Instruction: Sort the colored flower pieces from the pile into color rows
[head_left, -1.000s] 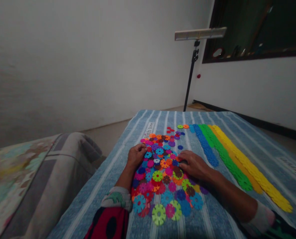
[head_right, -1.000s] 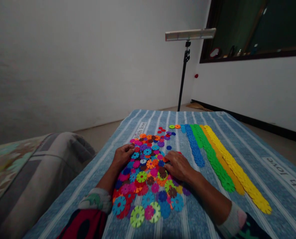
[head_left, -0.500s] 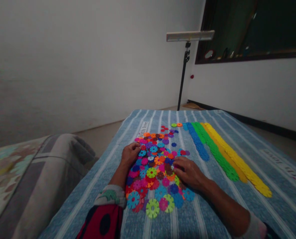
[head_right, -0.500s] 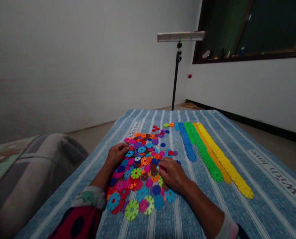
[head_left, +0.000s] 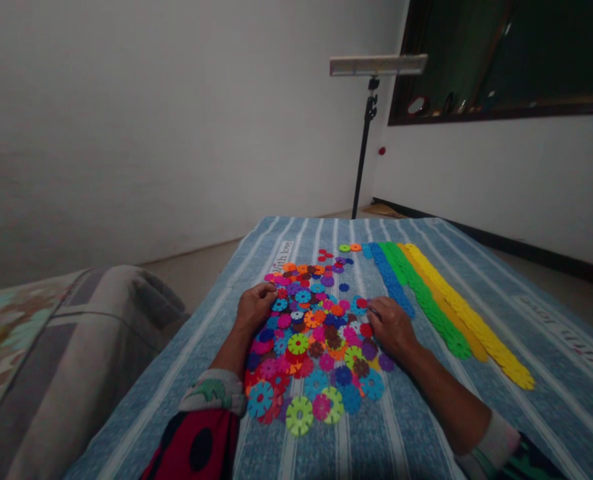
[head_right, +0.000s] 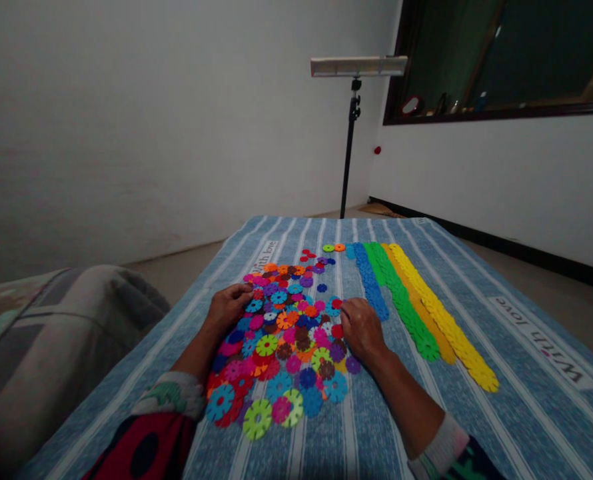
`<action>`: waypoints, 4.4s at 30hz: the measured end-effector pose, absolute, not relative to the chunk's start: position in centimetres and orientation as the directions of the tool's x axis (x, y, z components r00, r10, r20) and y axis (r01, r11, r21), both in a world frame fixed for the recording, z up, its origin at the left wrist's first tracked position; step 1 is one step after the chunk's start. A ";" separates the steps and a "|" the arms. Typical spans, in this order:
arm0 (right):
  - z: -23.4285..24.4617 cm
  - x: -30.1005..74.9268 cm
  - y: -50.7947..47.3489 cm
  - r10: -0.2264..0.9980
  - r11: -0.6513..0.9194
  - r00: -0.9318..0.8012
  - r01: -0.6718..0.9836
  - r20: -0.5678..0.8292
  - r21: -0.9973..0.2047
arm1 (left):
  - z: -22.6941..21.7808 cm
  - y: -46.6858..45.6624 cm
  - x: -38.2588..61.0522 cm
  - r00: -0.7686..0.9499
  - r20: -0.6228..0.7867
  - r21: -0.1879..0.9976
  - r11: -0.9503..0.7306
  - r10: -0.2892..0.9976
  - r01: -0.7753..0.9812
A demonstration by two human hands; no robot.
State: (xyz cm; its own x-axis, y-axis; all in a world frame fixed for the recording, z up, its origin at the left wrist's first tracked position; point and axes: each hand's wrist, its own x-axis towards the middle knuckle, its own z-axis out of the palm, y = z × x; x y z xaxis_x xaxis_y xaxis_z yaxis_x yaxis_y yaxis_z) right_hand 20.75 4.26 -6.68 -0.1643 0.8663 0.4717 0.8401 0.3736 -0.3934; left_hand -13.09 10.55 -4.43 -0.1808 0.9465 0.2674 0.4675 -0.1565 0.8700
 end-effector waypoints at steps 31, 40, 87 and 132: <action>-3.4 21.9 4.5 0.850 0.527 -0.393 0.606 0.351 -0.597 | -4.7 10.9 -13.4 -0.178 0.277 0.833 -0.144 0.944 0.534; -1.5 22.0 3.9 0.811 0.556 -0.571 0.681 0.130 -0.477 | -4.4 10.7 -13.2 -0.170 0.276 0.844 -0.154 0.946 0.513; -1.7 19.7 2.6 0.854 0.519 -0.497 0.799 0.153 -0.304 | -4.4 10.0 -12.6 -0.180 0.264 0.870 -0.154 0.948 0.467; -3.6 10.2 1.0 0.589 0.795 -0.712 0.596 0.382 -0.114 | -5.8 10.7 -12.7 -0.162 0.312 0.857 -0.204 0.936 0.474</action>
